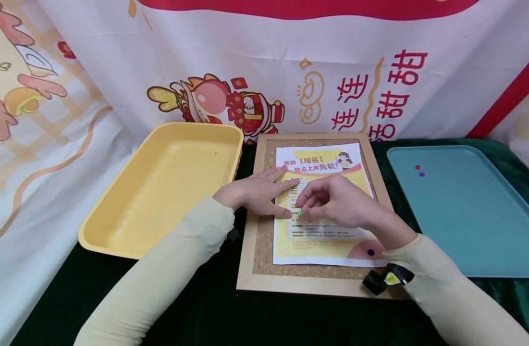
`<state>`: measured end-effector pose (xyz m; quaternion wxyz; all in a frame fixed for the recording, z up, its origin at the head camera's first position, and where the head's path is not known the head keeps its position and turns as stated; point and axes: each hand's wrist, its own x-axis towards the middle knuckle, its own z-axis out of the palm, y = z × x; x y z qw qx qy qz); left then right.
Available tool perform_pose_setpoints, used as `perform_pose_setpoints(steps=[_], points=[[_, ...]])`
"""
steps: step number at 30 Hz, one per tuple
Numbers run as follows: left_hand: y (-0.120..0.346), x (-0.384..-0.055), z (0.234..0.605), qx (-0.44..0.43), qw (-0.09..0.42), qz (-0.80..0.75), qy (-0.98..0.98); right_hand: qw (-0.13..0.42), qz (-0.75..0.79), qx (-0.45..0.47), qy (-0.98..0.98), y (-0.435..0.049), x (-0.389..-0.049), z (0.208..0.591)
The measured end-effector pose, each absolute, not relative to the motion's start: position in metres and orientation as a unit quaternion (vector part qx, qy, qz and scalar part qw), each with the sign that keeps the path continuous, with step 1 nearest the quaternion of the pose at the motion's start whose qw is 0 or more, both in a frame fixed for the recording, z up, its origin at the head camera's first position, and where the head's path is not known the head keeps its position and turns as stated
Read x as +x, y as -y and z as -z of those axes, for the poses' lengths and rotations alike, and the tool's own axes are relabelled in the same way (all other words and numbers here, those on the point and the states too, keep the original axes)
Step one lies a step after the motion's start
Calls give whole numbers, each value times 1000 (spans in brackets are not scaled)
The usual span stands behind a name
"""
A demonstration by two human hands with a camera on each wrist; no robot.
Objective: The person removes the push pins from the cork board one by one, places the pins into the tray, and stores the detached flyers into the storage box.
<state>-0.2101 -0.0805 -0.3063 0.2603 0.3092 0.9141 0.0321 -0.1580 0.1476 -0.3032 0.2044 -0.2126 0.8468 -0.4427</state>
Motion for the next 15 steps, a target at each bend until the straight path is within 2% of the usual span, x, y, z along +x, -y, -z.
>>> perform_pose_setpoints(steps=[15], points=[[80,-211,308,308,262,-32,-914,155,424,-175,-875,-167,-164,294]])
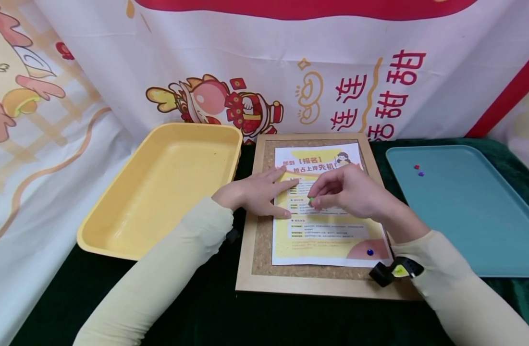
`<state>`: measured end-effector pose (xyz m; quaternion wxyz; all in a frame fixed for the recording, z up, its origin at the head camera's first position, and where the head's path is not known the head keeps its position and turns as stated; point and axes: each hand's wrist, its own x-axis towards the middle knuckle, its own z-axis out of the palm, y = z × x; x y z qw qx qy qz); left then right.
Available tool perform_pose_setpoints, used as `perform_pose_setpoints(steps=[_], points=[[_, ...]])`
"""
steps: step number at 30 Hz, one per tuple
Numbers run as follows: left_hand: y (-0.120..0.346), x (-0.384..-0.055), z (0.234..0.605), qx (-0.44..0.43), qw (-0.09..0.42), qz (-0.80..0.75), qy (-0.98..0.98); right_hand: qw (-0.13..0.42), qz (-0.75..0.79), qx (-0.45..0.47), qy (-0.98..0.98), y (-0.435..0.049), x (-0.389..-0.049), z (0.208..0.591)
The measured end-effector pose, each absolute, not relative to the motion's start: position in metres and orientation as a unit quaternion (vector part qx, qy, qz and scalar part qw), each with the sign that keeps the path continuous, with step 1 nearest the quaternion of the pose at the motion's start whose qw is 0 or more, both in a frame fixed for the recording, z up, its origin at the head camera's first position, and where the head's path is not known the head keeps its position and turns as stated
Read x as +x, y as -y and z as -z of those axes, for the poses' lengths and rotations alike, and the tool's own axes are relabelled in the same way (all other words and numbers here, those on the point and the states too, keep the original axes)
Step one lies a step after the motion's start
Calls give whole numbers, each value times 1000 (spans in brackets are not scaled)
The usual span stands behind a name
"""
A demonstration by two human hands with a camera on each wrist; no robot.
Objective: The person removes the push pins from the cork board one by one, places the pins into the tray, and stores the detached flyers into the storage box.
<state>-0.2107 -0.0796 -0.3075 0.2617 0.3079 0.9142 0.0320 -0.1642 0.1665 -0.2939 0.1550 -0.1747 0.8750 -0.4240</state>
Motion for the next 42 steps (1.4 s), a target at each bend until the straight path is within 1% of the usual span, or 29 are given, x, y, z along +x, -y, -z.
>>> perform_pose_setpoints(steps=[4,20,29,42], points=[[80,-210,308,305,263,-36,-914,149,423,-162,-879,-172,-165,293],[78,-210,311,306,263,-38,-914,156,413,-133,-887,-188,-172,292],[81,-210,308,307,264,-44,-913,132,408,-121,-895,-195,-177,293],[82,-210,309,314,260,-45,-912,115,408,-99,-900,-215,-188,298]])
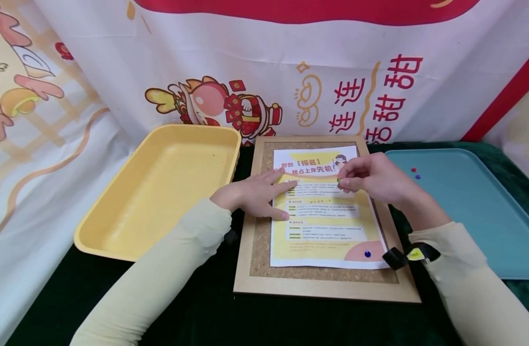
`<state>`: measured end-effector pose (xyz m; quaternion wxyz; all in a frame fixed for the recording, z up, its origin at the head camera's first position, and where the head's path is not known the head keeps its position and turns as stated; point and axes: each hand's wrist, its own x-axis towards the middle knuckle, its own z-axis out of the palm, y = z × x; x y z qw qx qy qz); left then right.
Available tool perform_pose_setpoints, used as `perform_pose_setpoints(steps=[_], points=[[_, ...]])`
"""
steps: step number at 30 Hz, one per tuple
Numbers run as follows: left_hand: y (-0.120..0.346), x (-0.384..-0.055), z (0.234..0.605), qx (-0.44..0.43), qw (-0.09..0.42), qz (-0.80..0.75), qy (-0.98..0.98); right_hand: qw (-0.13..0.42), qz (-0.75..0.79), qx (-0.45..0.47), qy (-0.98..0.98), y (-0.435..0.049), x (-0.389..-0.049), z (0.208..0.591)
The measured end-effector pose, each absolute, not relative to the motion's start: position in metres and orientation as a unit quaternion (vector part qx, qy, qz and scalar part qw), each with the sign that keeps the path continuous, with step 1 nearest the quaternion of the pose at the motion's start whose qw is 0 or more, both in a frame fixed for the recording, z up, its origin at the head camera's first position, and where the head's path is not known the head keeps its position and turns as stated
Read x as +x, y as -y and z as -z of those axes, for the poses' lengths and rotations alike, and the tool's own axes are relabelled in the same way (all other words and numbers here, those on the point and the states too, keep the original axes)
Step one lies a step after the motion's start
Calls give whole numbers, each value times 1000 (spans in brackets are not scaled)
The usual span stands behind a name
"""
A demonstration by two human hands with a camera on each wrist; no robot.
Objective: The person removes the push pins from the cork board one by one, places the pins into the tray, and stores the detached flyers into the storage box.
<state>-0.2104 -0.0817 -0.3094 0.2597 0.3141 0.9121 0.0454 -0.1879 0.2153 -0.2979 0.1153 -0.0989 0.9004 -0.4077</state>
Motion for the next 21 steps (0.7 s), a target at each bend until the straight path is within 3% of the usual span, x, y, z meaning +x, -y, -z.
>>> perform_pose_setpoints(steps=[21], points=[[82,-210,309,315,258,-41,-912,110,417,-29,-902,-237,-203,308]])
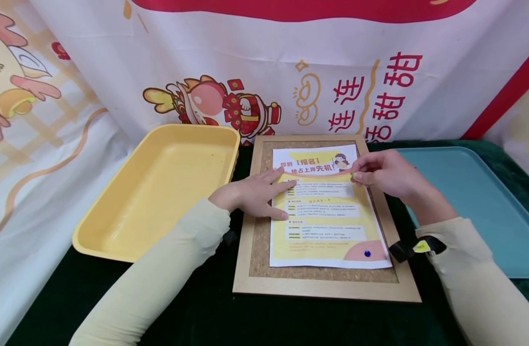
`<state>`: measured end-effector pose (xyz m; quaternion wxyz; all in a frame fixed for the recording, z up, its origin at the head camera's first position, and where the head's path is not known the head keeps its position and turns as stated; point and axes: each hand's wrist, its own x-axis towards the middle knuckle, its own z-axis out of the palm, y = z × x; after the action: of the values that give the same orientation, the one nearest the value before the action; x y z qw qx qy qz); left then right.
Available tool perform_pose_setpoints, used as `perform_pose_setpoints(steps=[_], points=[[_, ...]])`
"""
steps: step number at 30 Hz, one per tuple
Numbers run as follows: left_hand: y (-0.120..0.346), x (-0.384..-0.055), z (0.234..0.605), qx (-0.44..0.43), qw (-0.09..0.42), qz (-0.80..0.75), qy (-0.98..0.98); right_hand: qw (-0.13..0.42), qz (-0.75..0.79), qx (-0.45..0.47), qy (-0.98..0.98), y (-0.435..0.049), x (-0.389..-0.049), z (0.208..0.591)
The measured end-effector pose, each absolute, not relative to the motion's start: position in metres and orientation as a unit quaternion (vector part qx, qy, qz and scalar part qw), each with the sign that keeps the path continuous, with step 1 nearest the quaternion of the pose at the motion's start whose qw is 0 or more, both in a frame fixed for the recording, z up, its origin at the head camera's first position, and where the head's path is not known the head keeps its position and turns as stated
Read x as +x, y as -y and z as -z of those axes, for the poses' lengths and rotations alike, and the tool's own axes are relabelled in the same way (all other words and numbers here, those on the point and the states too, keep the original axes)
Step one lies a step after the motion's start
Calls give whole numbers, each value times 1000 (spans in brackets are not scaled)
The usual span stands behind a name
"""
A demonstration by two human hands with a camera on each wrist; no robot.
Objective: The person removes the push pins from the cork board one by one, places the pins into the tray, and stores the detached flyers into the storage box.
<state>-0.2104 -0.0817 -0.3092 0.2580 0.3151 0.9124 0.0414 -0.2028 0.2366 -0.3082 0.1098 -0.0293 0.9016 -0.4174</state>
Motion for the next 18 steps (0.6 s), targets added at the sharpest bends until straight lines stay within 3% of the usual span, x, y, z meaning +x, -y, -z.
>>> perform_pose_setpoints(steps=[18], points=[[81,-212,311,311,259,-44,-913,86,397,18,-913,-261,-209,313]])
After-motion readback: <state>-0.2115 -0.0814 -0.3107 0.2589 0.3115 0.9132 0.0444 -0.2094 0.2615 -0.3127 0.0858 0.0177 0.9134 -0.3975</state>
